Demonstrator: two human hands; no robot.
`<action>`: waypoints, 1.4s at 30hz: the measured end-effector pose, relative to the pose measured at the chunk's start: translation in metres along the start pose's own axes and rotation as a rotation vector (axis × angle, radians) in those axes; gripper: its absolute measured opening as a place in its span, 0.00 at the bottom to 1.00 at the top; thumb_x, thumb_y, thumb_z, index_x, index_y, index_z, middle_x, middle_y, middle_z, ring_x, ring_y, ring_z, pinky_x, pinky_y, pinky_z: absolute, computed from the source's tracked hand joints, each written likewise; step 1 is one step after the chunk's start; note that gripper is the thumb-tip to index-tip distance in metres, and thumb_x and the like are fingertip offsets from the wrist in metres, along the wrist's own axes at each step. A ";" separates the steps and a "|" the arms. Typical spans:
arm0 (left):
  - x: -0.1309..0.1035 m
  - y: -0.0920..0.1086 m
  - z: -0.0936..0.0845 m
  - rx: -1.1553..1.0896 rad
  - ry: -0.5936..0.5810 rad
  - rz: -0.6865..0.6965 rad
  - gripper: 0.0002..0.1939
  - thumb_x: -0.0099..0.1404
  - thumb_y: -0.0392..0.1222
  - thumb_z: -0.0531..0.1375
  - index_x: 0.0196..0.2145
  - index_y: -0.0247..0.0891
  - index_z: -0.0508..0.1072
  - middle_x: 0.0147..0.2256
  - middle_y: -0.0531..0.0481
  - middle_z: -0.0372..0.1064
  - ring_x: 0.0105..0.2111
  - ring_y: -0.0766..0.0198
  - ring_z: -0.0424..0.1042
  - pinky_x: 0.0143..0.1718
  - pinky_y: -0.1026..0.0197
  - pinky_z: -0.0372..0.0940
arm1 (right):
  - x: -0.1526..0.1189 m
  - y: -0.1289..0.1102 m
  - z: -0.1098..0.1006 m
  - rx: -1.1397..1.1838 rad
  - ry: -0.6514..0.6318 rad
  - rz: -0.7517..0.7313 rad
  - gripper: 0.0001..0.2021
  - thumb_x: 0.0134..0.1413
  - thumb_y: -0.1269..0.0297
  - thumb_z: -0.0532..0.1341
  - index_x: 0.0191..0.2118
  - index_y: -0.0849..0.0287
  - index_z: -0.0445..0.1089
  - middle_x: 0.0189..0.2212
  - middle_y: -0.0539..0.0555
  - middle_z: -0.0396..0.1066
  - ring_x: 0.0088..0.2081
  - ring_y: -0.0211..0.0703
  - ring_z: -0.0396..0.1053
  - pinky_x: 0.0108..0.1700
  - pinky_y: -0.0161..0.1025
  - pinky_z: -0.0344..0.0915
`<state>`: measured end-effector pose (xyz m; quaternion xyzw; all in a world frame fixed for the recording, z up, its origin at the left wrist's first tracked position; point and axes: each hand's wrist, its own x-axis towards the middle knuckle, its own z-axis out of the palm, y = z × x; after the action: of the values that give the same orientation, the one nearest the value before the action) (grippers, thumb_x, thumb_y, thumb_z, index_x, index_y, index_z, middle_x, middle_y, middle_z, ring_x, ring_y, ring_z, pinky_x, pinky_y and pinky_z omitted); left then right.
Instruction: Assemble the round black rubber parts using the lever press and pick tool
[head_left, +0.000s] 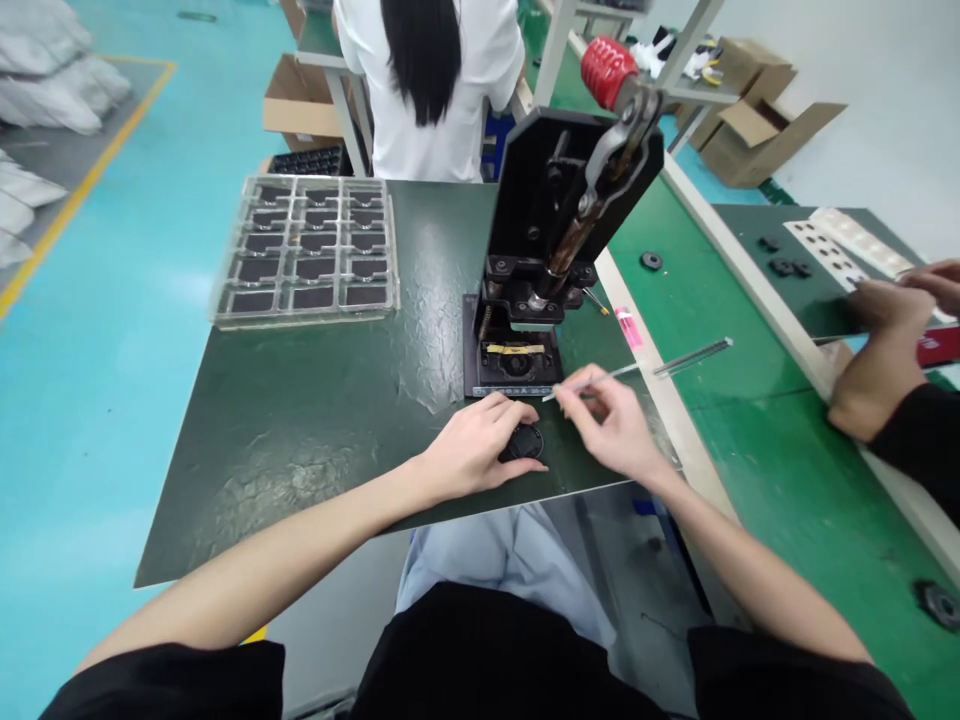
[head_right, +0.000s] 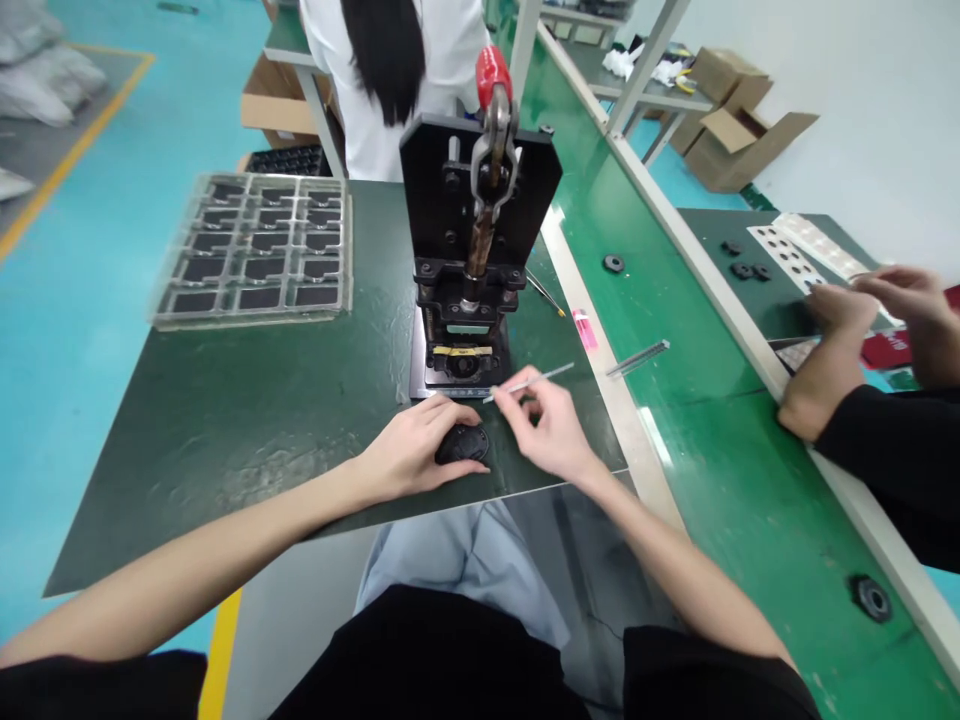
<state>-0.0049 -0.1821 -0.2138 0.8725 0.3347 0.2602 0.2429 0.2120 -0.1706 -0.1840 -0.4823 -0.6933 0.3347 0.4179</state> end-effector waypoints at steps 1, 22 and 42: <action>0.000 0.000 0.000 -0.008 0.002 -0.003 0.24 0.66 0.57 0.67 0.49 0.39 0.66 0.46 0.45 0.75 0.47 0.53 0.75 0.48 0.52 0.73 | -0.010 0.001 0.001 -0.026 -0.047 -0.004 0.14 0.67 0.53 0.61 0.34 0.56 0.69 0.28 0.50 0.69 0.26 0.36 0.68 0.24 0.32 0.62; -0.001 -0.001 0.003 -0.061 0.042 -0.025 0.23 0.65 0.53 0.69 0.46 0.40 0.63 0.43 0.47 0.72 0.46 0.54 0.76 0.45 0.53 0.74 | -0.027 0.014 0.005 -0.337 -0.214 -0.193 0.07 0.68 0.68 0.58 0.34 0.56 0.64 0.28 0.50 0.69 0.25 0.37 0.67 0.25 0.36 0.58; 0.002 -0.001 0.009 -0.225 0.099 -0.135 0.28 0.58 0.49 0.74 0.44 0.41 0.61 0.40 0.50 0.74 0.41 0.56 0.78 0.42 0.54 0.74 | -0.027 -0.011 -0.012 -0.099 0.270 -0.101 0.06 0.71 0.63 0.57 0.40 0.54 0.70 0.28 0.50 0.70 0.21 0.36 0.65 0.22 0.35 0.62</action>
<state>0.0012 -0.1820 -0.2209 0.8013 0.3731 0.3217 0.3394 0.2238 -0.1985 -0.1763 -0.5073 -0.6699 0.2108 0.4994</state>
